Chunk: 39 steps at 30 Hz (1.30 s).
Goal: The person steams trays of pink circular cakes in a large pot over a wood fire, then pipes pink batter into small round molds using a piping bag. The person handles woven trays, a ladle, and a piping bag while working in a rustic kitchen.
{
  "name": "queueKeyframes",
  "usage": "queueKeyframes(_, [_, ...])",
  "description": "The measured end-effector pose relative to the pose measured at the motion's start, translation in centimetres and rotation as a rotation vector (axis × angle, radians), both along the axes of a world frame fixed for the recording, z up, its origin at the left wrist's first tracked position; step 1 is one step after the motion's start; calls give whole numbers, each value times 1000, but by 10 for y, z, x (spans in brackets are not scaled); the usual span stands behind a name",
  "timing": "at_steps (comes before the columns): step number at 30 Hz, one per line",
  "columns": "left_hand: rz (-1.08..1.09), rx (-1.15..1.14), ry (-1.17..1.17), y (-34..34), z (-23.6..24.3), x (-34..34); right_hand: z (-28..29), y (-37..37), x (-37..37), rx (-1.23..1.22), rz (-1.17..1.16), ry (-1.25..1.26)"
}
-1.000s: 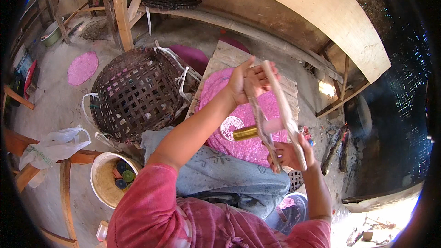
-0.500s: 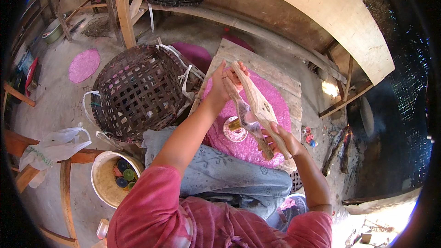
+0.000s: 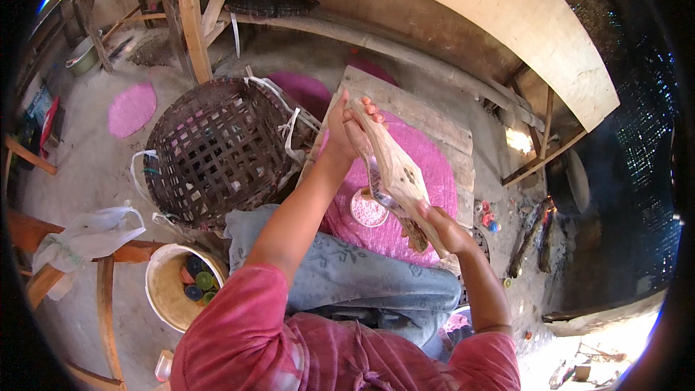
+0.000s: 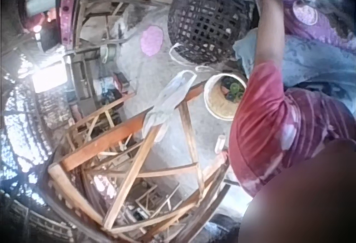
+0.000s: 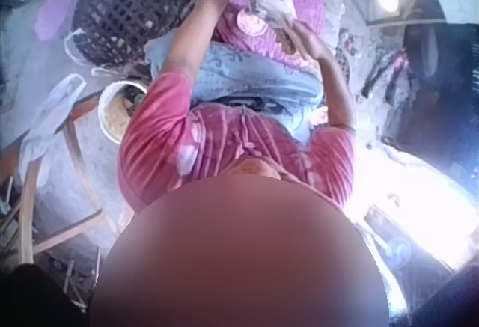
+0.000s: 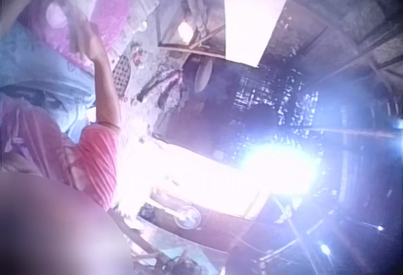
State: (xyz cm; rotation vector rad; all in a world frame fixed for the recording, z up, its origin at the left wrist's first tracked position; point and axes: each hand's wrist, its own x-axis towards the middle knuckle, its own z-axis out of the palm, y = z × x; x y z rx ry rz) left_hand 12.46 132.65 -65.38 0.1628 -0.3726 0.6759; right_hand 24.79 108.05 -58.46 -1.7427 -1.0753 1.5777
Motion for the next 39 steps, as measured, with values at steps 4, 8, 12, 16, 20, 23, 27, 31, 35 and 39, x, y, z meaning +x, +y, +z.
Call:
queueKeyframes(4, [-11,152,-179,5,53,-42,-8,7,-7,140,-133,24])
queueKeyframes(8, [-85,417,-277,-7,94,-111,-57,24,-34,529,91,-745])
queueKeyframes(12, [98,607,-170,-43,114,-183,-91,26,-39,568,154,-955])
queueKeyframes(16, [224,694,-87,-67,121,-224,-90,26,-33,571,152,-941])
queueKeyframes(20, [204,745,-47,-70,122,-234,-84,27,-34,564,132,-939])
queueKeyframes(23, [206,765,-57,-70,121,-231,-86,29,-37,576,135,-944])
queueKeyframes(27, [196,755,-59,-69,120,-223,-79,24,-30,615,56,-843])
queueKeyframes(31, [190,724,-67,-67,122,-219,-59,-3,-6,540,-59,-709])
queueKeyframes(35, [142,683,-105,-65,123,-204,-62,-32,4,407,117,-990])
queueKeyframes(39, [53,623,-146,-61,119,-165,-72,-37,1,433,116,-986])
